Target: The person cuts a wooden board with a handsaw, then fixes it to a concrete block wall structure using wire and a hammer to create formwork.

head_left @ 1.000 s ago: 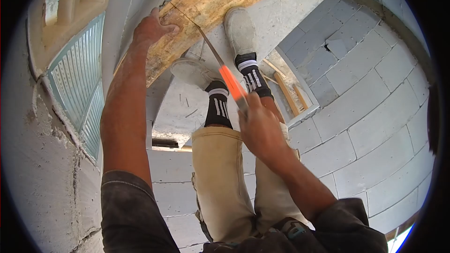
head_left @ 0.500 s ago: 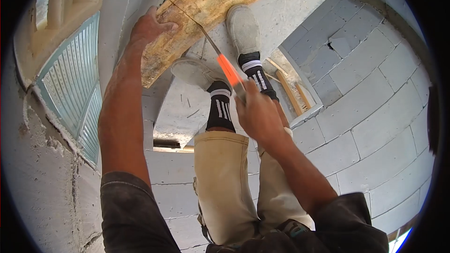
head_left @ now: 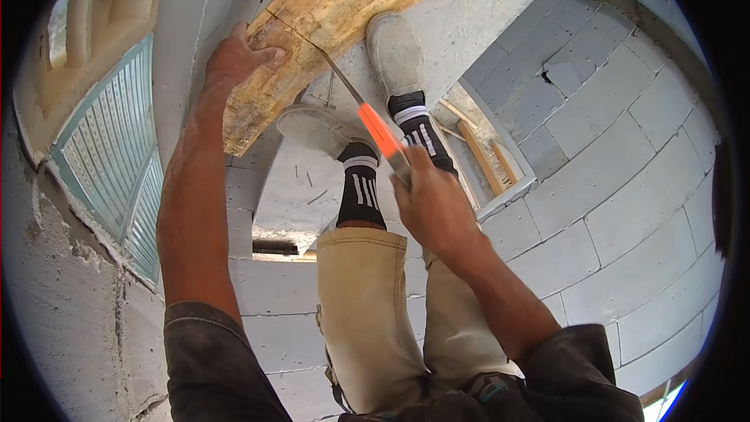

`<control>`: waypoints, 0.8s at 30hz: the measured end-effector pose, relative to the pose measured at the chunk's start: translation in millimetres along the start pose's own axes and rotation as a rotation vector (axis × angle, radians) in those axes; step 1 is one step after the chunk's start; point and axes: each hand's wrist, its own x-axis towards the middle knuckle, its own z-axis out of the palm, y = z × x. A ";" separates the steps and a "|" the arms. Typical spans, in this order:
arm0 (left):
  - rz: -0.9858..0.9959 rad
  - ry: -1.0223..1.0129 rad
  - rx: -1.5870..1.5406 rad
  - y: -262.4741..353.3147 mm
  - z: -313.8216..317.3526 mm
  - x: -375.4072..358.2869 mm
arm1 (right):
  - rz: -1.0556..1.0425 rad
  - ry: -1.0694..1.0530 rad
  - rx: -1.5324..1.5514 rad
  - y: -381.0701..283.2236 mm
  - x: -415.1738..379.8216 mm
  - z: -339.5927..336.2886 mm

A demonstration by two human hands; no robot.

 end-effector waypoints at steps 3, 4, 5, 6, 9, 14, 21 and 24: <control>0.035 0.155 0.111 4.6 3.1 -18.8 | -0.082 0.090 -0.024 20.4 -9.7 1.8; 0.002 0.154 0.106 7.3 3.0 -22.0 | -0.093 0.083 -0.005 22.9 2.8 8.9; -0.031 0.149 0.098 17.2 -0.9 -27.4 | -0.099 0.074 0.012 19.0 27.5 16.0; -0.068 0.138 0.089 21.9 -0.6 -34.3 | -0.102 0.059 0.028 14.8 48.3 23.6; -0.067 0.144 0.103 18.3 1.1 -27.9 | -0.033 -0.028 0.005 4.6 89.6 31.8; -0.083 0.083 0.104 17.4 -9.3 -27.0 | -0.004 -0.049 -0.018 -25.9 38.9 -0.3; -0.052 0.189 0.199 36.6 -7.2 -55.6 | 0.031 -0.081 -0.041 -20.7 2.5 -23.0; -0.019 0.228 0.187 36.7 -6.6 -56.2 | 0.031 -0.115 -0.076 -18.8 13.1 -27.4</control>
